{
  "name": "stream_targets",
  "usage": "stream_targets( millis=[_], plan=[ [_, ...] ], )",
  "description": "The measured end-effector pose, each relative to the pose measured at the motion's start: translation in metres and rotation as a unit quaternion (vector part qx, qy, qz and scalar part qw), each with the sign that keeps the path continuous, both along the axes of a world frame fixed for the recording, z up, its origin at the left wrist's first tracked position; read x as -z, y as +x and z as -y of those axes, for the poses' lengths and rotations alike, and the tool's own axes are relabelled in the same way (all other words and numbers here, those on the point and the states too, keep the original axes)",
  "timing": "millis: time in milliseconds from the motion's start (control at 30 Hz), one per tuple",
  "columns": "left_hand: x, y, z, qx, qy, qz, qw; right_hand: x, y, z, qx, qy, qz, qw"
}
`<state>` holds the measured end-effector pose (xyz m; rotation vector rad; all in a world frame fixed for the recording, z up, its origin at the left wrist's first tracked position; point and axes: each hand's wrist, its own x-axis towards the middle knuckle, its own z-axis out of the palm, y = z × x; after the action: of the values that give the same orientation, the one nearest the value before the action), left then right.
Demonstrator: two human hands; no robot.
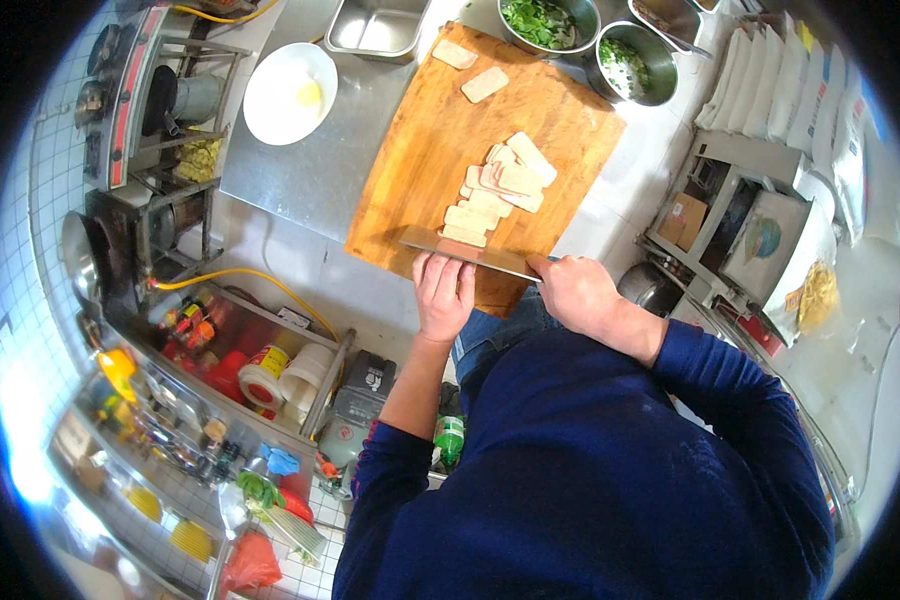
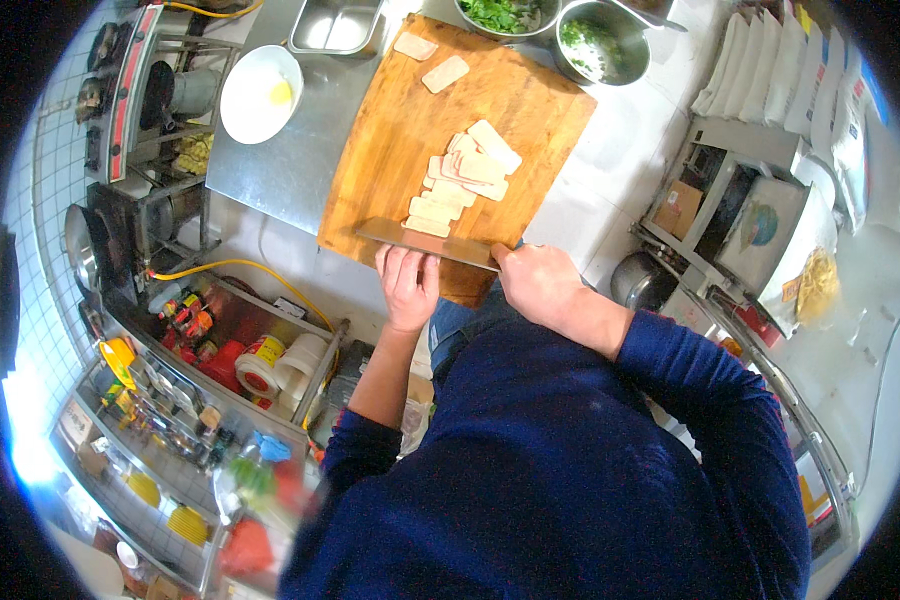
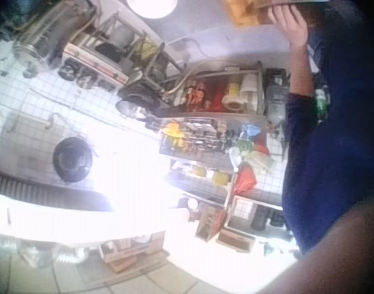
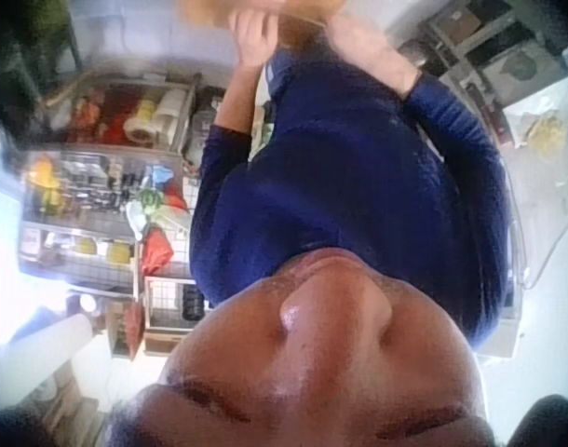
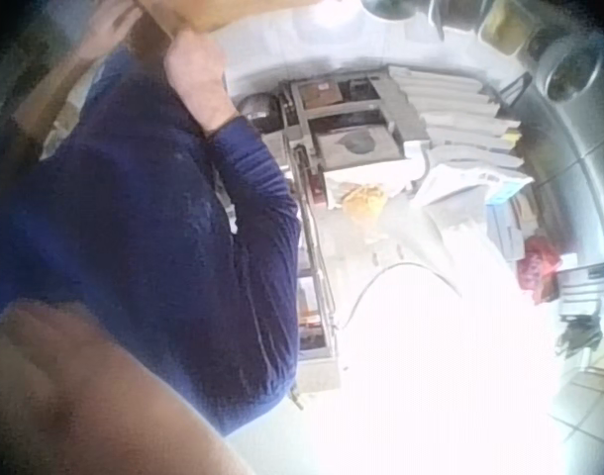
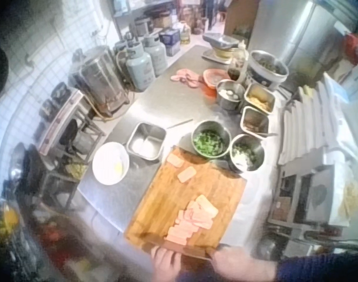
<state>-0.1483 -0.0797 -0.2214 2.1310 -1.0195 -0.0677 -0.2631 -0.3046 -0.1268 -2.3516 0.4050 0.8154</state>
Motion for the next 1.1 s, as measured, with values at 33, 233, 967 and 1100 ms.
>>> stream_targets(
  millis=[33,233,967,1100],
  plan=[
    [-0.002,0.000,0.001,-0.001,0.004,0.000,1.000,0.001,-0.001,0.002,0.005,0.008,0.007,1.000],
    [-0.008,-0.002,0.006,-0.008,-0.016,0.028,0.999,-0.016,-0.004,0.017,0.048,0.028,0.016,0.998],
    [0.001,-0.001,0.001,-0.010,-0.020,-0.001,1.000,-0.020,0.013,-0.001,-0.013,0.007,-0.041,0.999],
    [-0.004,-0.001,0.004,-0.019,-0.018,0.000,1.000,-0.005,0.014,-0.004,0.008,0.005,-0.017,1.000]
  ],
)
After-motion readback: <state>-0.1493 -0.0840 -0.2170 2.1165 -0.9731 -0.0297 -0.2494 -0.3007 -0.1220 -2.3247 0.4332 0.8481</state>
